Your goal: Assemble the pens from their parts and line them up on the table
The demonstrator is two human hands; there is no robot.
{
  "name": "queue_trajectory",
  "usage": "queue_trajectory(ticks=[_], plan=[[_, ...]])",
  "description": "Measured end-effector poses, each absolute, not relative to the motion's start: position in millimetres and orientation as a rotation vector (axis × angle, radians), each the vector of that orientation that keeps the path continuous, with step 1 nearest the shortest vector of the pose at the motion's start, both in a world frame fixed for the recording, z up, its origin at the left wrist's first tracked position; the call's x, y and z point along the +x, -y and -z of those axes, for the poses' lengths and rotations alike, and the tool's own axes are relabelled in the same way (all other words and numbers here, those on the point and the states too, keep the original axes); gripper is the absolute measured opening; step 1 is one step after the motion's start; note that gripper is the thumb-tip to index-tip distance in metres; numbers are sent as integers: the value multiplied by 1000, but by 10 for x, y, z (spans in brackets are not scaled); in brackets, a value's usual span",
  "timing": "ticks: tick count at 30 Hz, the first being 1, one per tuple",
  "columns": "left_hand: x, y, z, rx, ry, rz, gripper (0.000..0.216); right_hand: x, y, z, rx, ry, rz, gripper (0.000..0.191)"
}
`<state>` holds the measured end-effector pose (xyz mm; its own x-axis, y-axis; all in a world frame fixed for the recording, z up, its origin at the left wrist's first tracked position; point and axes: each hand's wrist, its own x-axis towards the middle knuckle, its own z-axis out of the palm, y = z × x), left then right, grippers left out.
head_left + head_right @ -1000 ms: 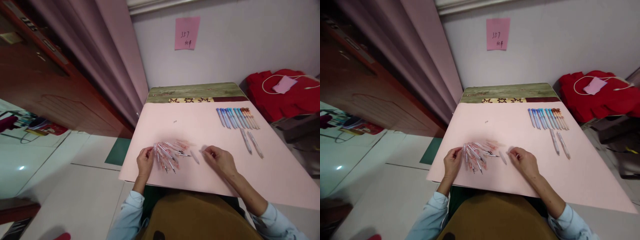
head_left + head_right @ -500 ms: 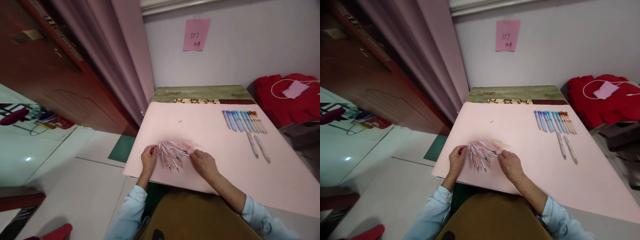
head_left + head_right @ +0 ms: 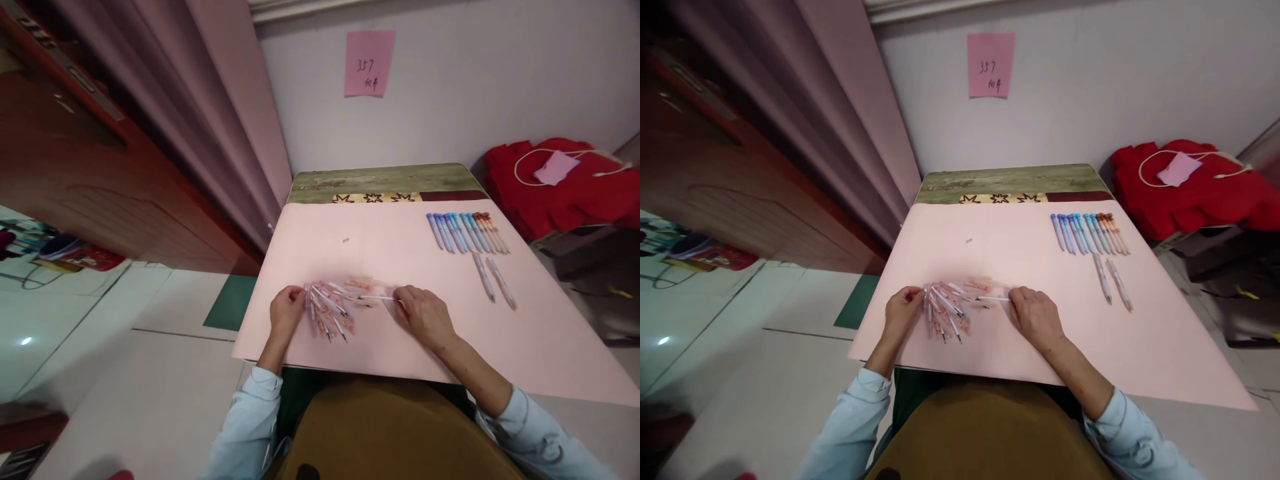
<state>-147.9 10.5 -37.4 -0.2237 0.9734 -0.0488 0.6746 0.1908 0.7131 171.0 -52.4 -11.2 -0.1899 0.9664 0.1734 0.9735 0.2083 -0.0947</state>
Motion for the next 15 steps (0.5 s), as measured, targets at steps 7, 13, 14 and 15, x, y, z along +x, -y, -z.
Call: queue_trajectory(ticks=[7,13,14,15], plan=[[-1501,-112,417,1477,-1935,-828,27,1980,548,112,-1903,1974,-430,12],[-1376,-77,258,1510,-1954,-1121,24,1986,583,184,-1872,1706,-508,18],[-1306,-40,200,1609,-1924,-1175,22,1975,598,225,-1860,1632,-537,19],[-1222,13,145,1742,-1852,-1192,19,1963,615,270,-1842,1554,-572,20]])
